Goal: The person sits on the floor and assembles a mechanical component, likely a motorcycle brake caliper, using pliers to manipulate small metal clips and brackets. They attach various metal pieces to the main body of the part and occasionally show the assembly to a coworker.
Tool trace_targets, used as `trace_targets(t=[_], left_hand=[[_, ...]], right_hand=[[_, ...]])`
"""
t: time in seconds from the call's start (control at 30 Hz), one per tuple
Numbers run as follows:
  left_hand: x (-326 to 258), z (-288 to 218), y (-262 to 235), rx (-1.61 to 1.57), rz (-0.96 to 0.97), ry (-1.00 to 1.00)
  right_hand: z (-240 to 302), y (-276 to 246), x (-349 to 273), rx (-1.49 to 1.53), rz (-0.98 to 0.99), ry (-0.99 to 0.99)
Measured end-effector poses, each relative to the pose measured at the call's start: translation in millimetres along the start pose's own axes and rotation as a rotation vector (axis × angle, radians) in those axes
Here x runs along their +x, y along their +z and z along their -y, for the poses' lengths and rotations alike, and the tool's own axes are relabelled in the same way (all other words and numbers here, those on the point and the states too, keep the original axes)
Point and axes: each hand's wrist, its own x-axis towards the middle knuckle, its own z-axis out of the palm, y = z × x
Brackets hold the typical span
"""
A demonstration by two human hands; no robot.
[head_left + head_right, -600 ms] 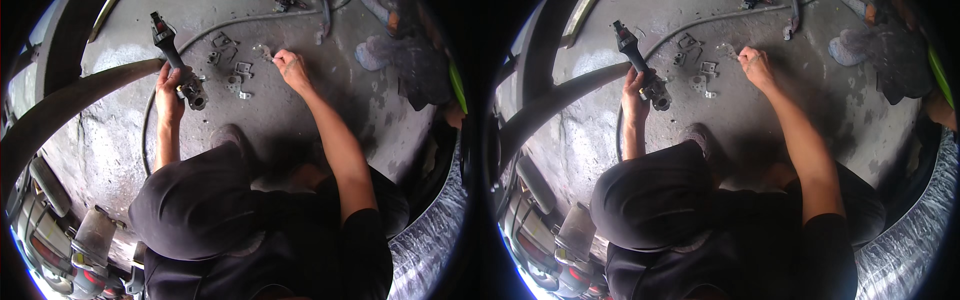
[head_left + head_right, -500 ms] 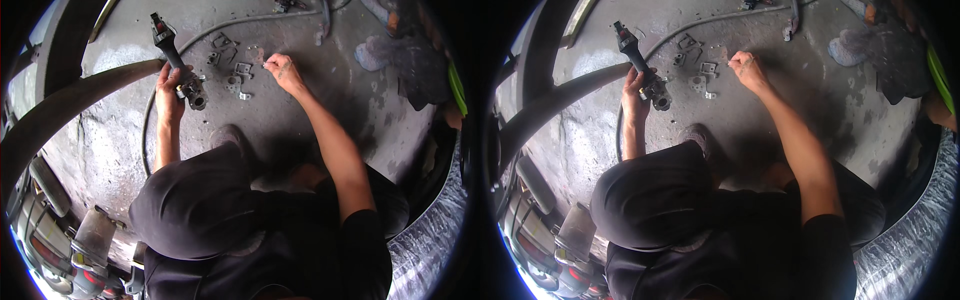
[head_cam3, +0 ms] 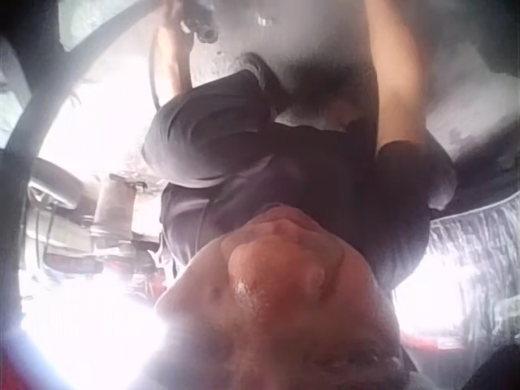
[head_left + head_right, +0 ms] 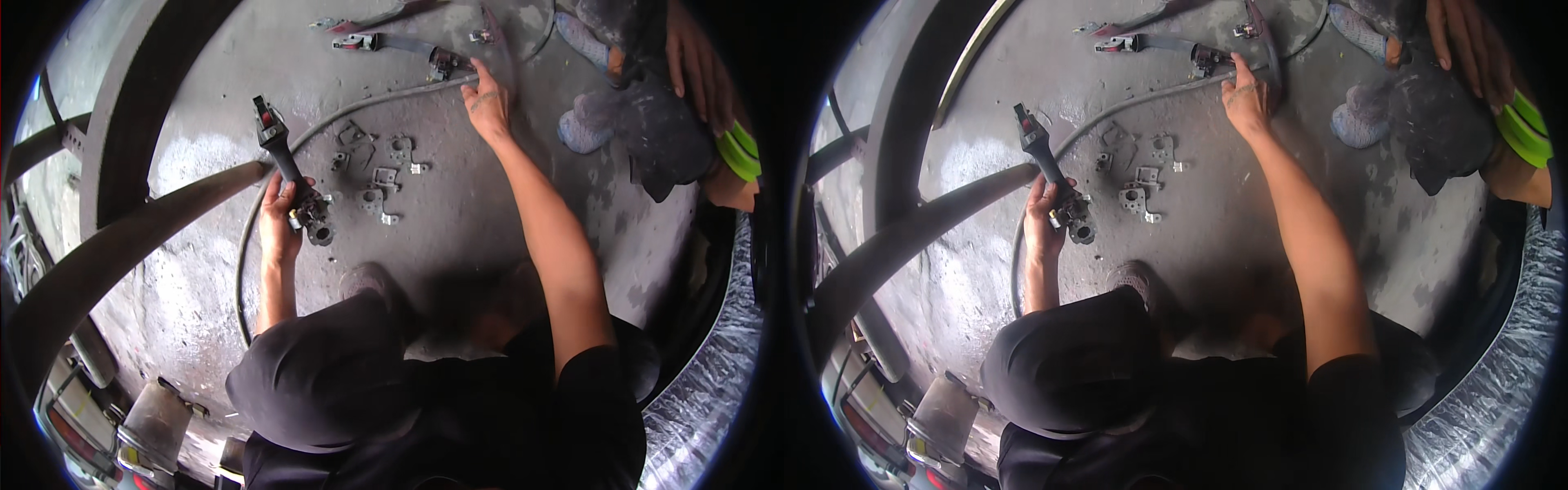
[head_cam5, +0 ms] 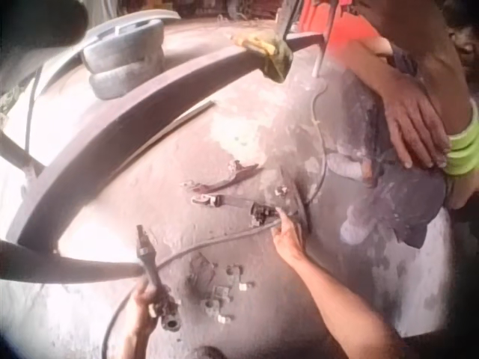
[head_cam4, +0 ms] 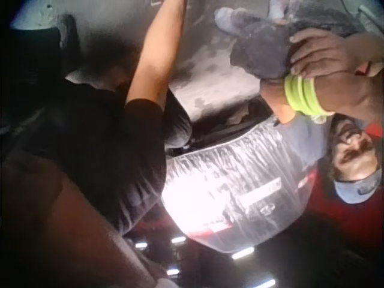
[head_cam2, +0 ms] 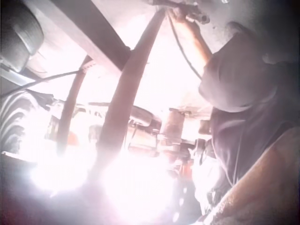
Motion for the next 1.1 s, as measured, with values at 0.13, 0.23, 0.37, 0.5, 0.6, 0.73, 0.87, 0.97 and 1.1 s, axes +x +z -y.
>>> trace_targets(t=[0.13,0.23,0.37,0.5,0.6,0.73,0.87,0.97,1.1], left_hand=[[1.9,-1.3,4.7,0.009,0.039,-0.024],[2.7,0.2,4.7,0.043,0.041,-0.016],[2.3,1.4,6.2,-0.023,0.028,-0.023],[2.7,2.6,7.8,-0.023,0.022,-0.034],[4.1,5.5,7.0,-0.016,0.036,-0.039],[4.4,4.0,8.8,0.017,0.055,-0.027],[5.2,5.4,7.3,0.002,0.091,-0.023],[-0.6,1.9,13.1,0.017,0.077,-0.032],[-3.0,2.3,12.4,0.001,0.095,-0.018]], right_hand=[[-5.7,-3.5,39.5,-0.124,0.033,-0.020],[-14.4,-2.3,54.7,-0.122,0.105,0.008],[-18.0,-6.0,55.3,0.138,0.137,0.007],[-18.9,-14.2,33.3,0.137,0.092,-0.170],[-8.8,-15.1,24.7,0.122,0.062,-0.187],[-5.3,-9.3,17.6,0.193,0.220,-0.096],[-9.7,2.7,-6.6,0.427,0.366,0.061],[-10.3,4.1,-23.0,0.715,0.545,0.323],[-8.5,4.3,-33.3,0.876,0.577,0.416]])
